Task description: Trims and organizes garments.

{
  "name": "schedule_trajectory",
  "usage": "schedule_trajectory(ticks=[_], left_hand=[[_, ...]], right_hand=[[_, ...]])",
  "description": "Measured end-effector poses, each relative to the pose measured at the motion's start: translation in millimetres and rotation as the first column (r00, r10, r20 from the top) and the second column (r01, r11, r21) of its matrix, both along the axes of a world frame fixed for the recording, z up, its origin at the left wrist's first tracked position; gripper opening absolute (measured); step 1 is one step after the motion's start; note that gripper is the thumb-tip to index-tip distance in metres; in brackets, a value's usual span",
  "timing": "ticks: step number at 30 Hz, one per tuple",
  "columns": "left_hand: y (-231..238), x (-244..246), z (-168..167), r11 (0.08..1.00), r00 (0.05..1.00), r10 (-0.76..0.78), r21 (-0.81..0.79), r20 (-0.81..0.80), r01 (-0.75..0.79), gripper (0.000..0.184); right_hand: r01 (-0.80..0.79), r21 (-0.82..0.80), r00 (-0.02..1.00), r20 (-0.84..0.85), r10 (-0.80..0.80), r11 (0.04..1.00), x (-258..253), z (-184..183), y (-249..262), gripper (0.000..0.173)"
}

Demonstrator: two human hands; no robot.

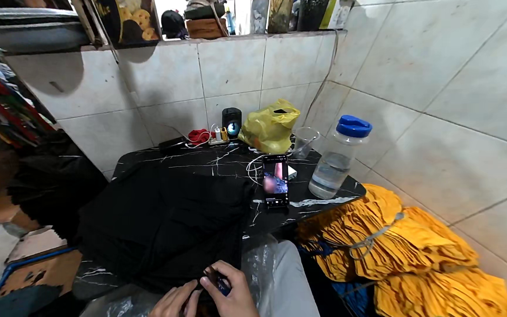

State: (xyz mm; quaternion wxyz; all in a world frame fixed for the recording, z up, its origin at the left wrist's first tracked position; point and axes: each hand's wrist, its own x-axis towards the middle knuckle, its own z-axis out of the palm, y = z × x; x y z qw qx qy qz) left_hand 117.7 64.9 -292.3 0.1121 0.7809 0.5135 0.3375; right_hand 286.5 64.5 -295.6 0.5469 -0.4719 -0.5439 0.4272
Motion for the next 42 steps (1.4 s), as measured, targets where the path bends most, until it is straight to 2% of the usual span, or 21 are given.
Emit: schedule_trajectory(ticks=[21,26,30,34,36,38,40,42], left_hand=[[0.8,0.1,0.0,1.0,1.0,-0.011,0.004,0.006,0.011,0.022],[0.8,4.5,1.0,0.999,0.998,0.035,0.032,0.054,-0.036,0.021],[-1.3,7.3,0.9,0.997,0.998,0.064,0.049,0.007,-0.065,0.018],[-5.2,10.5,21.2,1.0,0.998,0.011,-0.027,-0.054,-0.013,0.023],[0.0,9.0,38.4,1.0,0.999,0.016,0.001,-0.032,-0.016,0.024],[16.5,6.0,51.6,0.994,0.997,0.052,0.091,0.06,-0.057,0.026],[45.2,8.8,55.1,0.983,0.988,0.049,0.166,0.146,-0.073,0.037],[82.4,10.9,42.0,0.988,0.997,0.004,0.155,0.08,-0.016,0.055]], right_hand=[[0.0,-0.003,1.0,0.008,0.0,1.0,-0.7,0.4,0.2,0.019],[-0.011,-0.01,1.0,-0.012,0.011,1.0,-0.3,2.5,0.0,0.018],[0.021,-0.012,1.0,0.001,-0.021,1.0,-1.2,10.0,-3.3,0.017],[0.058,0.048,0.997,-0.061,-0.055,0.997,0.7,16.4,-5.0,0.017],[0.079,0.05,0.991,-0.115,-0.073,0.996,5.6,17.2,-1.4,0.015],[0.135,0.076,0.99,-0.046,-0.132,0.988,10.3,8.2,8.7,0.016],[0.166,0.017,0.967,0.193,-0.166,0.986,15.9,-1.7,16.2,0.028],[0.122,-0.124,0.905,0.422,-0.059,0.985,15.5,0.8,15.3,0.043]])
